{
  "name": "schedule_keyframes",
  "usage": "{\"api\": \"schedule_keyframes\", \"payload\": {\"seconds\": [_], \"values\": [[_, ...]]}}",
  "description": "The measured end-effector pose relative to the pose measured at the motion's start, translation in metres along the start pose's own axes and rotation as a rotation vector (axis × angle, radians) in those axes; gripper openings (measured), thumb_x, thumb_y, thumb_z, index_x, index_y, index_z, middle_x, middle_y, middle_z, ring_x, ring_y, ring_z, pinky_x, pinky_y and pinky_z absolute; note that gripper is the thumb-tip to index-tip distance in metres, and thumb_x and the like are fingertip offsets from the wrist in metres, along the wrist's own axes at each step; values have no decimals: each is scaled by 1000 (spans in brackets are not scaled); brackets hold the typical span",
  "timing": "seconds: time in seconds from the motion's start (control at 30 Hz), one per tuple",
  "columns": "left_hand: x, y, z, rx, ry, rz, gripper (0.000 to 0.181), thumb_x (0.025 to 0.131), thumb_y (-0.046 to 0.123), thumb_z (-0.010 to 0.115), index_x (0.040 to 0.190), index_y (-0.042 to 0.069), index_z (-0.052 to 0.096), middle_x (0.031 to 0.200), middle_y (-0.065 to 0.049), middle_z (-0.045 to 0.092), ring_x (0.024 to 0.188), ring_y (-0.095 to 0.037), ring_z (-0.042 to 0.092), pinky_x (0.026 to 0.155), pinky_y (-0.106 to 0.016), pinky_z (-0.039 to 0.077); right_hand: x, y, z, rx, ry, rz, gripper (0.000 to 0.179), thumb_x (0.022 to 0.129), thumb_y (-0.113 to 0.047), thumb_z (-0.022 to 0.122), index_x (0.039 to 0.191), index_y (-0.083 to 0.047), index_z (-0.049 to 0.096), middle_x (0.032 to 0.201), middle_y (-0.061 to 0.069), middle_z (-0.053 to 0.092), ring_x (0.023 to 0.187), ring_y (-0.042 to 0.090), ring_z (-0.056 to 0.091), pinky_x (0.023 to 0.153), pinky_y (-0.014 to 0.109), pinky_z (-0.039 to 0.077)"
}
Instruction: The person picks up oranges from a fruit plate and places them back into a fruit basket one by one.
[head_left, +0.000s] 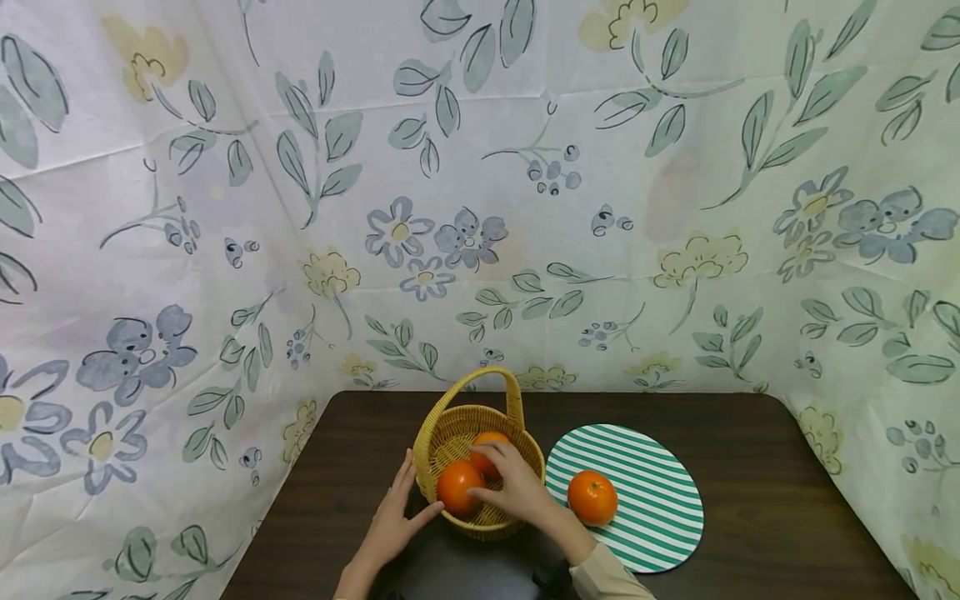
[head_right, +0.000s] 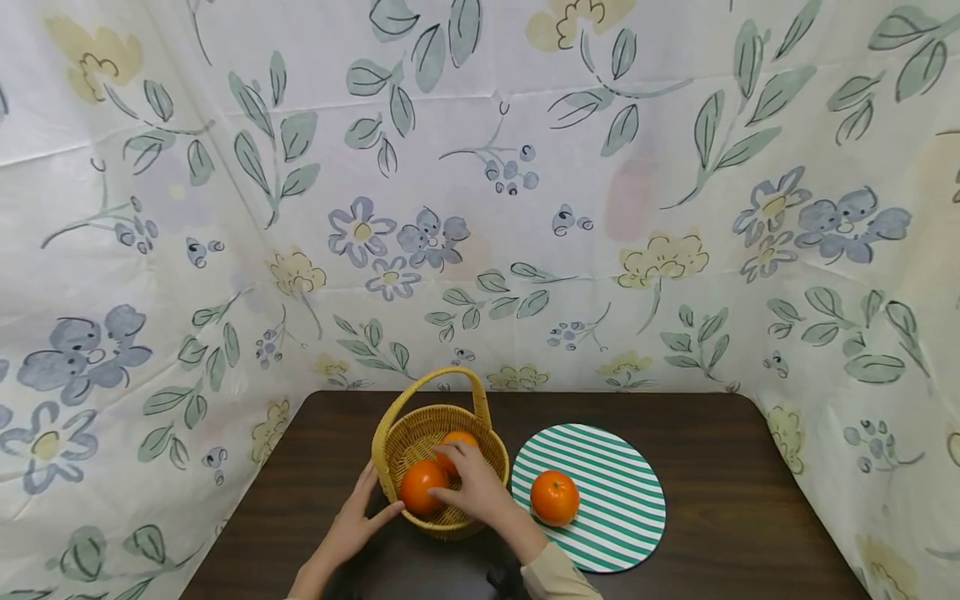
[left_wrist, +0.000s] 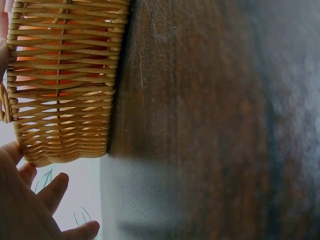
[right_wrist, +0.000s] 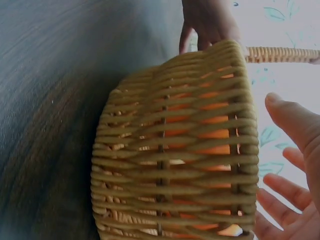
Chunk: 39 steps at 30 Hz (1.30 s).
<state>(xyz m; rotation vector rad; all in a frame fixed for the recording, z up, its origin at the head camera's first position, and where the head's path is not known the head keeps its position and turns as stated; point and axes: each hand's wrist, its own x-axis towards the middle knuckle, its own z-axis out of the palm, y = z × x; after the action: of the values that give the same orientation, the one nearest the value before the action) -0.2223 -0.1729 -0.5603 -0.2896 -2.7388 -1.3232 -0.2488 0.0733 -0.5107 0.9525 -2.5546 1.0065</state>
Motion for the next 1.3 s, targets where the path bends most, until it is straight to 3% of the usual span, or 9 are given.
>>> {"api": "schedule_keyframes", "payload": {"seconds": [0.2,0.33,0.57,0.77,1.03,1.3], "values": [[-1,-2,0,10,-3,-16,87,80,57,62,149,33,13,155,14,0,140,-31,19,100,-66,26,-2,2,-5,-5,17,5,59,78,-37,73,129,-15,53,129,2,50,113,18,48,90,39,48],[-1,-2,0,17,-3,-3,87,81,56,61,149,30,13,156,11,0,139,-33,19,99,-67,26,-5,2,-10,-1,24,12,57,79,-37,73,128,-15,54,129,2,50,115,20,48,90,40,48],[0,-3,0,9,-13,-25,87,80,58,62,148,38,11,155,14,0,140,-30,18,101,-66,24,-11,5,-14,-35,47,36,58,79,-39,72,129,-16,53,129,1,51,117,20,48,90,41,48],[-1,-3,0,11,-17,-33,88,79,59,62,148,38,10,155,14,0,141,-29,17,101,-65,24,-16,9,-16,-28,63,52,58,78,-39,73,129,-19,53,128,-2,51,116,19,49,87,42,50],[0,-2,-1,23,-11,-30,89,78,61,61,148,37,11,155,15,0,141,-29,17,101,-66,23,-22,18,-23,-60,81,62,62,79,-54,64,129,-19,54,128,-4,52,113,17,50,88,41,49],[1,-1,0,92,-3,-22,88,79,62,59,149,33,13,156,11,1,139,-31,22,101,-70,15,-29,24,-32,-37,112,108,59,76,-43,73,128,-19,56,127,-1,53,114,20,50,87,44,48]]}}
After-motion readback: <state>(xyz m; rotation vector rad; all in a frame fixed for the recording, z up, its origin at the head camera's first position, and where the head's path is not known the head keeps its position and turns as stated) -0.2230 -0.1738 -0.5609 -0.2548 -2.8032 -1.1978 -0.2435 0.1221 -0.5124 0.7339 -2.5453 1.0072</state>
